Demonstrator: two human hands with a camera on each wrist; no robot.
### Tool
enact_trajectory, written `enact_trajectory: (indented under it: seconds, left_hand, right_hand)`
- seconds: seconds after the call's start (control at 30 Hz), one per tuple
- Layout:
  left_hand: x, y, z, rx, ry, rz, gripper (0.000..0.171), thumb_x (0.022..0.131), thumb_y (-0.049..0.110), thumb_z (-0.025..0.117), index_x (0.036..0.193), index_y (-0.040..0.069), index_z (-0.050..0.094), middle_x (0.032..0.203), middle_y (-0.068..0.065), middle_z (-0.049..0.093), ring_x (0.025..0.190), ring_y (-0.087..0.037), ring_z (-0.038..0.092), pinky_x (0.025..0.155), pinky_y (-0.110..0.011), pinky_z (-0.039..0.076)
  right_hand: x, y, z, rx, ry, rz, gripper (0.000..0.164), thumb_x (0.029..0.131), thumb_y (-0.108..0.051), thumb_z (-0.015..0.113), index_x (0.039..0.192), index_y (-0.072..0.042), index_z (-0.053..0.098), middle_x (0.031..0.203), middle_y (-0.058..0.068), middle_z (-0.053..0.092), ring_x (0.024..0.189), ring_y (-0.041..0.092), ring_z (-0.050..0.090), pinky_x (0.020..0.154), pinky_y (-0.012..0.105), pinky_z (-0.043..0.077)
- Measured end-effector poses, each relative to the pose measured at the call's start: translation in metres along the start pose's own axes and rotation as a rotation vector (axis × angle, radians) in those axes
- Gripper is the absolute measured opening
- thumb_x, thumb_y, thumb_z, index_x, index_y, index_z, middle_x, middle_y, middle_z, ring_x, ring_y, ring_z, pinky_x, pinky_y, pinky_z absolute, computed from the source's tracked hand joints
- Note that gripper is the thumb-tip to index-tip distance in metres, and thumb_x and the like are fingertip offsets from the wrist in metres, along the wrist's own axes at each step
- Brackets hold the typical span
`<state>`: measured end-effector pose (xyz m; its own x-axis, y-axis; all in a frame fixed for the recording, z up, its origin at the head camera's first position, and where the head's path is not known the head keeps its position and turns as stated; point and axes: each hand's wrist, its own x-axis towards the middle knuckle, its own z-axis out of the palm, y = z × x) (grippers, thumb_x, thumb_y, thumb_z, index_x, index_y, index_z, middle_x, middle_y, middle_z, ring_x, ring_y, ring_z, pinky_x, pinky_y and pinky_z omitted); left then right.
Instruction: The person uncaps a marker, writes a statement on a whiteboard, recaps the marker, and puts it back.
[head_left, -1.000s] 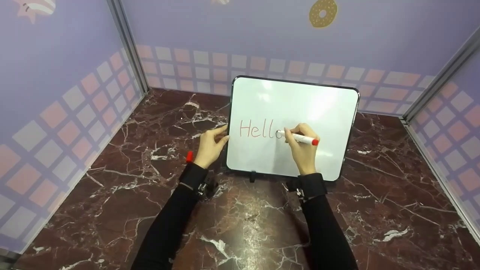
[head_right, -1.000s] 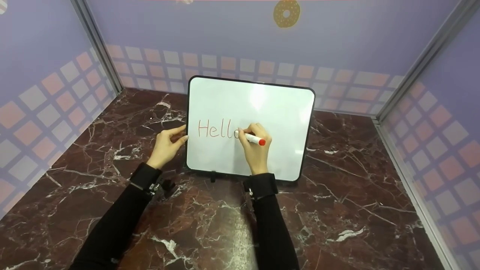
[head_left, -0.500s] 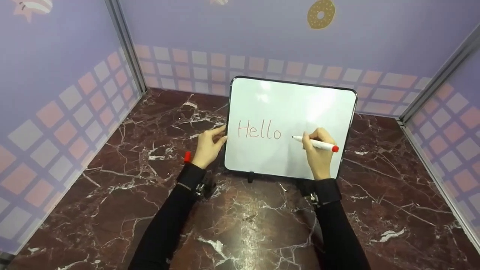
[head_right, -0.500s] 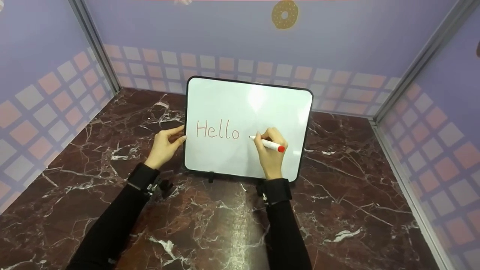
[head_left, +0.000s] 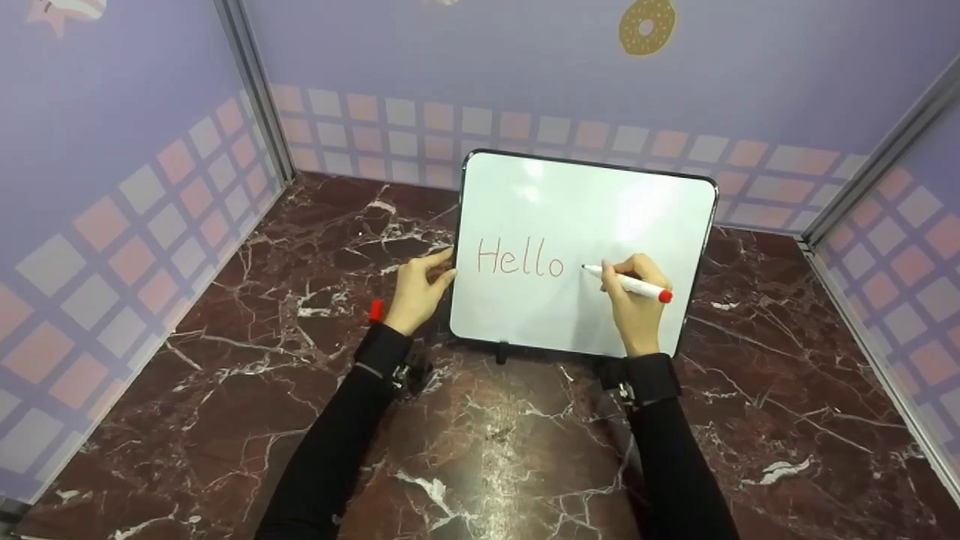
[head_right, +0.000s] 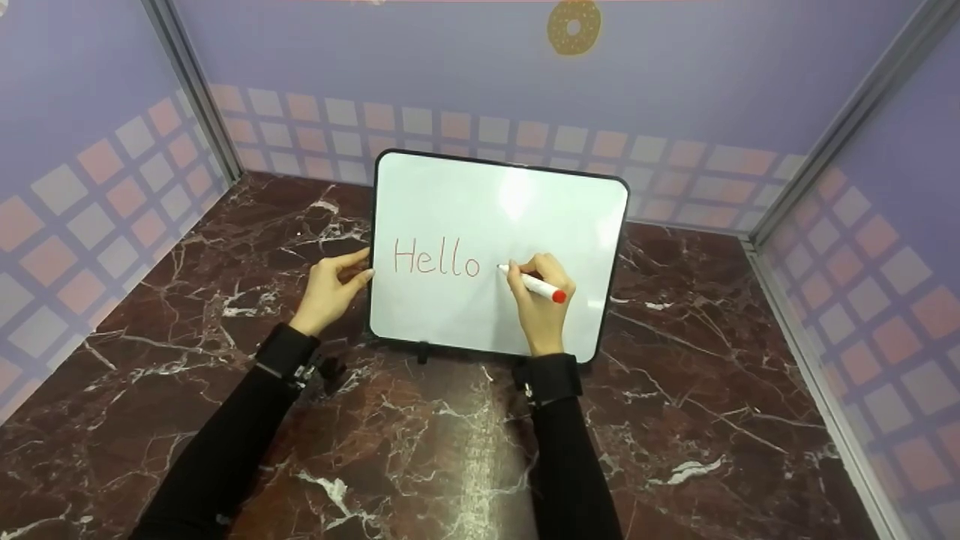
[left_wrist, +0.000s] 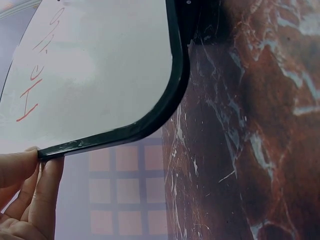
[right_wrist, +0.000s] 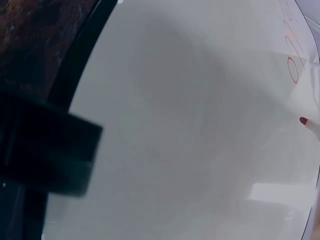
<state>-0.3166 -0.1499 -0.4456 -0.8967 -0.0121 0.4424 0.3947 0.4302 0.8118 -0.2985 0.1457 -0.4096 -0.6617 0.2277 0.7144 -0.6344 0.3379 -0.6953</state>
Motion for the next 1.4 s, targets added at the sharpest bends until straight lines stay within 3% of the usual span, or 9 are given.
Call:
enact_trajectory:
  seconds: [0.2, 0.47, 0.6, 0.93, 1.27, 1.4]
  left_hand:
    - [0.0, -0.001, 0.0, 0.007, -0.001, 0.005, 0.038, 0.09, 0.0, 0.067, 0.127, -0.007, 0.063, 0.112, -0.027, 0.07, 0.099, -0.038, 0.072, 0.089, -0.043, 0.058]
    - [0.001, -0.002, 0.001, 0.007, 0.003, 0.007, 0.038, 0.09, 0.0, 0.068, 0.127, -0.006, 0.063, 0.11, -0.026, 0.071, 0.098, -0.037, 0.072, 0.089, -0.043, 0.058]
    - [0.001, -0.003, 0.0, 0.006, 0.002, 0.004, 0.038, 0.09, -0.001, 0.068, 0.127, -0.007, 0.063, 0.111, -0.026, 0.071, 0.098, -0.037, 0.072, 0.088, -0.042, 0.059]
    - [0.001, -0.002, 0.001, 0.009, 0.002, 0.009, 0.038, 0.089, -0.002, 0.068, 0.126, -0.007, 0.063, 0.109, -0.026, 0.071, 0.098, -0.037, 0.072, 0.087, -0.042, 0.059]
    - [0.001, -0.002, 0.0, 0.025, -0.003, -0.003, 0.037, 0.09, 0.0, 0.067, 0.126, -0.006, 0.063, 0.111, -0.025, 0.071, 0.099, -0.037, 0.072, 0.087, -0.043, 0.059]
    - [0.001, -0.001, 0.0, 0.021, -0.007, -0.008, 0.037, 0.091, 0.0, 0.067, 0.127, -0.006, 0.063, 0.112, -0.025, 0.071, 0.099, -0.037, 0.072, 0.088, -0.043, 0.059]
  right_hand:
    - [0.0, 0.001, 0.0, -0.003, 0.001, -0.012, 0.021, 0.082, 0.012, 0.067, 0.065, 0.012, 0.056, 0.062, 0.004, 0.061, 0.054, -0.004, 0.056, 0.05, 0.011, 0.04]
    - [0.001, 0.001, -0.003, -0.015, -0.073, -0.024, 0.025, 0.08, 0.017, 0.061, 0.06, 0.011, 0.048, 0.059, 0.007, 0.052, 0.049, -0.005, 0.049, 0.048, 0.01, 0.035]
    - [0.001, 0.0, -0.004, -0.025, -0.047, -0.045, 0.026, 0.079, 0.019, 0.06, 0.059, 0.011, 0.045, 0.058, 0.011, 0.048, 0.053, -0.002, 0.045, 0.052, 0.011, 0.034]
    - [0.002, 0.001, -0.005, -0.029, 0.045, -0.018, 0.026, 0.082, 0.013, 0.066, 0.061, 0.008, 0.051, 0.064, -0.006, 0.053, 0.055, -0.003, 0.051, 0.052, 0.011, 0.038]
    - [0.003, -0.001, -0.009, -0.056, -0.045, -0.047, 0.028, 0.079, 0.019, 0.059, 0.058, 0.009, 0.043, 0.058, 0.004, 0.043, 0.056, -0.002, 0.04, 0.053, 0.012, 0.03]
    - [0.004, -0.003, -0.011, -0.074, -0.04, -0.067, 0.03, 0.077, 0.02, 0.057, 0.057, 0.007, 0.04, 0.058, 0.005, 0.038, 0.057, -0.002, 0.033, 0.055, 0.013, 0.026]
